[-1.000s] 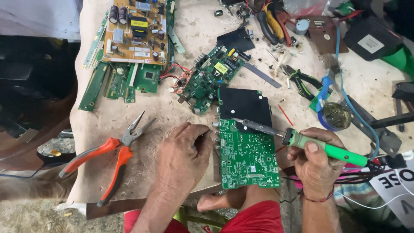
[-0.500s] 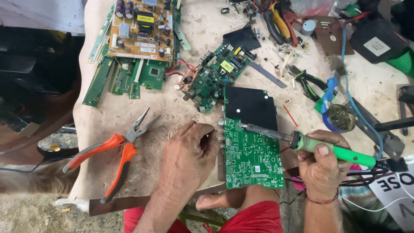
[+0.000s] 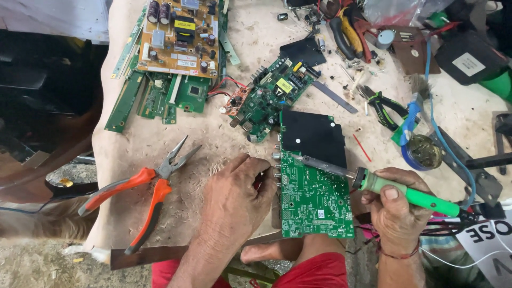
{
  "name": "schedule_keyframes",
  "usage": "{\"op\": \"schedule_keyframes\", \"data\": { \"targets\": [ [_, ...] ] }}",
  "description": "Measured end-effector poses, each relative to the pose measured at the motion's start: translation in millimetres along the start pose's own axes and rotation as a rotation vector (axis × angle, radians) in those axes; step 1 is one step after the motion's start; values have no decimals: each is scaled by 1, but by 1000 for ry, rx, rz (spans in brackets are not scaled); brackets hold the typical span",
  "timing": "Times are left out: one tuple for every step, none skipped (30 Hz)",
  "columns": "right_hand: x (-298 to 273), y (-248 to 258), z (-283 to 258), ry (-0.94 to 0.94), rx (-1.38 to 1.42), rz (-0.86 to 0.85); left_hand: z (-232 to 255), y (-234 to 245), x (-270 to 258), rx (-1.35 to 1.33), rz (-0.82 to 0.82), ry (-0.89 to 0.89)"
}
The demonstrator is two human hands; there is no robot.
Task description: Soldering components on a green circuit board using a soldering iron and pliers on a cluttered workbench.
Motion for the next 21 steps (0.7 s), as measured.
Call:
{"op": "schedule_keyframes", "data": {
  "targets": [
    [0,-1,-2,19,1,-8,1,0,0,-4,3,-9],
    [1,-2,-4,37,2,-17,2,1,0,-8,6,-17],
    [2,-2,-3,38,2,-19,2,1,0,-8,8,-17],
    [2,-2,-2,38,19,-24,1,0,0,-3,4,-9],
    [2,-2,0,37,37,-29,0,-1,0,3,-1,-1],
    [2,-3,-1,36,36,-30,0,0,0,3,-1,0],
    [1,-3,-1,37,28,-32,0,-1,0,4,-5,-6],
    [1,-3,-1,39,21,-31,1,-1,0,6,-11,-15],
    [2,-2,2,39,20,-30,0,-2,0,5,-12,-16],
    [2,-2,3,46,48,-42,1,-2,0,8,-11,-24],
    [2,-2,5,53,75,-54,1,-2,0,10,-10,-32],
    [2,-2,4,53,75,-55,2,-2,0,11,-9,-32],
    [2,-3,3,55,60,-59,0,-2,0,11,-19,-12],
    [2,-3,2,56,44,-62,-1,-3,0,11,-29,7],
    [2,-4,1,56,44,-63,-1,-3,0,11,-28,8],
    [2,-5,-1,66,41,-75,-1,-3,0,11,-22,6],
    [2,-7,-3,76,39,-87,0,-2,0,11,-15,3],
    [2,-7,-3,75,38,-86,-1,-2,0,10,-16,3],
    [3,-6,-1,67,32,-82,0,-2,0,7,-11,-13],
    [3,-6,0,60,27,-78,1,-1,-1,3,-5,-30],
    [2,-5,0,59,27,-78,2,-1,0,3,-5,-30]
  ]
}}
Point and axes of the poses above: each hand's wrist, its own x-axis towards the middle knuckle, its own y-axis out of the back of the hand, z = x × y, the point moved 10 cm from there along x, towards the middle knuckle, and after that the axes turned 12 degrees about -x, right-handed, at the moved point
